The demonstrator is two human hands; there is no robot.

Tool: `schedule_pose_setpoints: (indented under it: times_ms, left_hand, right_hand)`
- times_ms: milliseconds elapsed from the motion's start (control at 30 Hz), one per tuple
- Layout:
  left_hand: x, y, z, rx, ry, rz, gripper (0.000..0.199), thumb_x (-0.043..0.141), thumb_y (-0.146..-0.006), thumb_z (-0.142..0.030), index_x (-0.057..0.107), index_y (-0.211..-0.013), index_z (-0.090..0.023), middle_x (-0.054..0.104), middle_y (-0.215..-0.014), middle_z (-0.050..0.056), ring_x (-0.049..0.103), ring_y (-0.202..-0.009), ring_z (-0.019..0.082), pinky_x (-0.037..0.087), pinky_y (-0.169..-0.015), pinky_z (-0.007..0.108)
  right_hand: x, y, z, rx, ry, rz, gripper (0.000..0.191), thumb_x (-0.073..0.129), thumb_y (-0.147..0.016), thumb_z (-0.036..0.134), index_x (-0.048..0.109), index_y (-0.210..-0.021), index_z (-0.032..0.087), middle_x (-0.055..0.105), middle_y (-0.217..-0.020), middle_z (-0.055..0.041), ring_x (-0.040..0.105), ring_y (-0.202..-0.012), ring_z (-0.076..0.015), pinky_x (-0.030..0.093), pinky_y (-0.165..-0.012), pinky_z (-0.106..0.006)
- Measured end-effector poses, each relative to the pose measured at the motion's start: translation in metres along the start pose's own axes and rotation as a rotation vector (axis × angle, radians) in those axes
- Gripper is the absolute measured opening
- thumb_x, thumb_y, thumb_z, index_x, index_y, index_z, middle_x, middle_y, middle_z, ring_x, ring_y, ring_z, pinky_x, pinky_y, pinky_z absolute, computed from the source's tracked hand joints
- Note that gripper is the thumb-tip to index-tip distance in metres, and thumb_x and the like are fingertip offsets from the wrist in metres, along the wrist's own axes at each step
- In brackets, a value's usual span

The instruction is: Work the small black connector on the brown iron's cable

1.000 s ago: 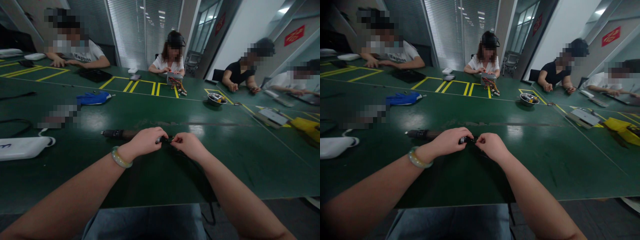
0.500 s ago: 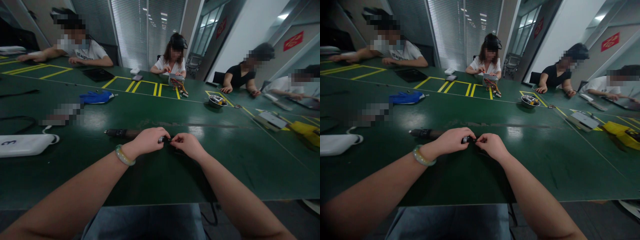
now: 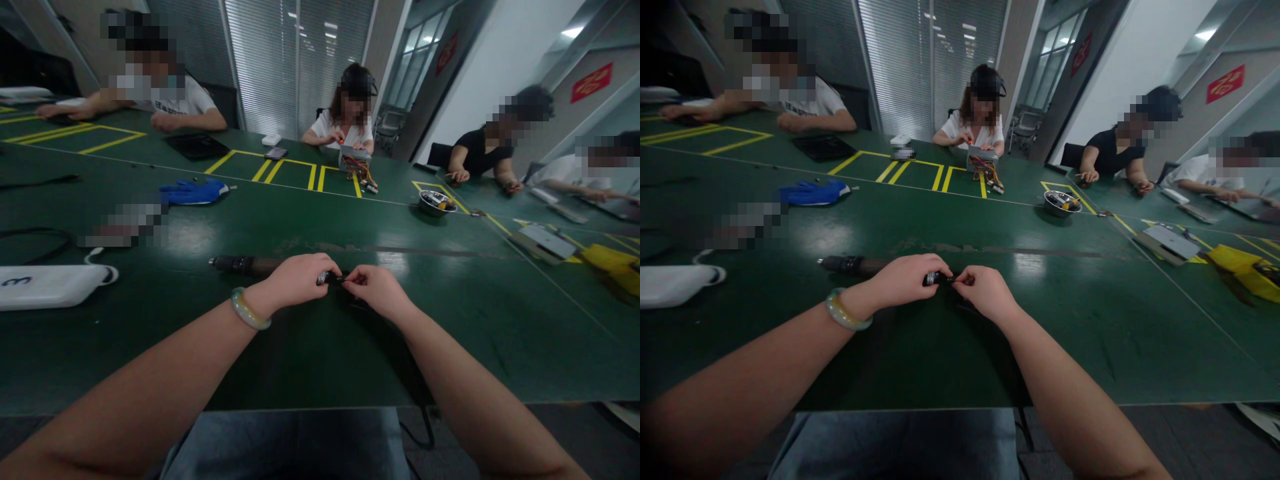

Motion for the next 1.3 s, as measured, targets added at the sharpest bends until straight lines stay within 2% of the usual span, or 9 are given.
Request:
schedule_pose_setpoints:
  times_ms: [233,433,600,833,1100,1300]
  left_hand:
    - [-0.0007,-0.0006,-0.0009,-0.008,-0.006,0.002,0.034,0.056,-0.080,-0.023,0.063,-0.113,-0.028,0.062,-0.115,0.001,0.060,-0.104,0.020,0.047,-0.090,0.031]
    - [-0.0016,0.0002,-0.0014,-0.001,0.005,-0.017,0.033,0.056,-0.081,-0.025,0.063,-0.113,-0.027,0.063,-0.116,0.001,0.061,-0.102,0.020,0.047,-0.091,0.032]
    - [-0.0019,0.0000,-0.0017,-0.020,-0.012,-0.041,0.026,0.056,-0.085,-0.034,0.064,-0.109,-0.027,0.064,-0.112,0.001,0.061,-0.099,0.019,0.048,-0.088,0.032]
    - [-0.0013,-0.0024,-0.0024,-0.086,-0.071,-0.076,0.024,0.056,-0.088,-0.041,0.064,-0.105,-0.026,0.065,-0.107,0.001,0.062,-0.094,0.019,0.049,-0.080,0.031]
    - [-0.0004,-0.0033,-0.0024,-0.068,-0.071,-0.115,0.019,0.055,-0.089,-0.037,0.065,-0.099,-0.026,0.066,-0.103,0.000,0.062,-0.092,0.019,0.048,-0.079,0.031]
    - [0.0017,-0.0049,-0.0047,-0.034,-0.051,-0.135,0.018,0.056,-0.089,-0.034,0.068,-0.098,-0.023,0.067,-0.104,0.002,0.062,-0.095,0.020,0.048,-0.083,0.033]
  right_hand:
    - [-0.0005,0.0022,0.0031,0.008,0.044,-0.019,0.010,0.066,-0.084,0.030,0.068,-0.083,0.020,0.065,-0.072,0.0009,0.059,-0.062,-0.0130,0.039,-0.053,-0.021]
    - [-0.0089,0.0028,0.0024,0.026,0.112,-0.088,0.009,0.065,-0.082,0.028,0.067,-0.079,0.020,0.065,-0.071,0.0010,0.059,-0.063,-0.0132,0.038,-0.054,-0.022]
    - [-0.0041,0.0013,-0.0002,0.037,0.074,-0.033,0.009,0.064,-0.083,0.027,0.067,-0.081,0.019,0.064,-0.069,0.0011,0.059,-0.061,-0.0129,0.038,-0.053,-0.021]
    - [-0.0076,0.0018,0.0065,-0.015,0.074,-0.021,0.009,0.066,-0.082,0.028,0.069,-0.082,0.019,0.065,-0.072,0.0009,0.059,-0.063,-0.0130,0.038,-0.054,-0.022]
    - [-0.0047,0.0002,0.0094,-0.054,0.050,-0.008,0.008,0.066,-0.083,0.027,0.070,-0.081,0.020,0.065,-0.071,0.0017,0.059,-0.062,-0.0123,0.038,-0.053,-0.022]
    - [-0.0046,-0.0007,0.0047,-0.018,0.025,-0.025,0.010,0.065,-0.084,0.029,0.068,-0.081,0.020,0.064,-0.067,0.0021,0.060,-0.060,-0.0124,0.038,-0.052,-0.021]
Point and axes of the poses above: each hand's wrist, its own y-axis away from the middle knuckle, its own x-axis out of the palm, z = x × y, the point moved 10 cm from there along -y, towards the middle knuckle
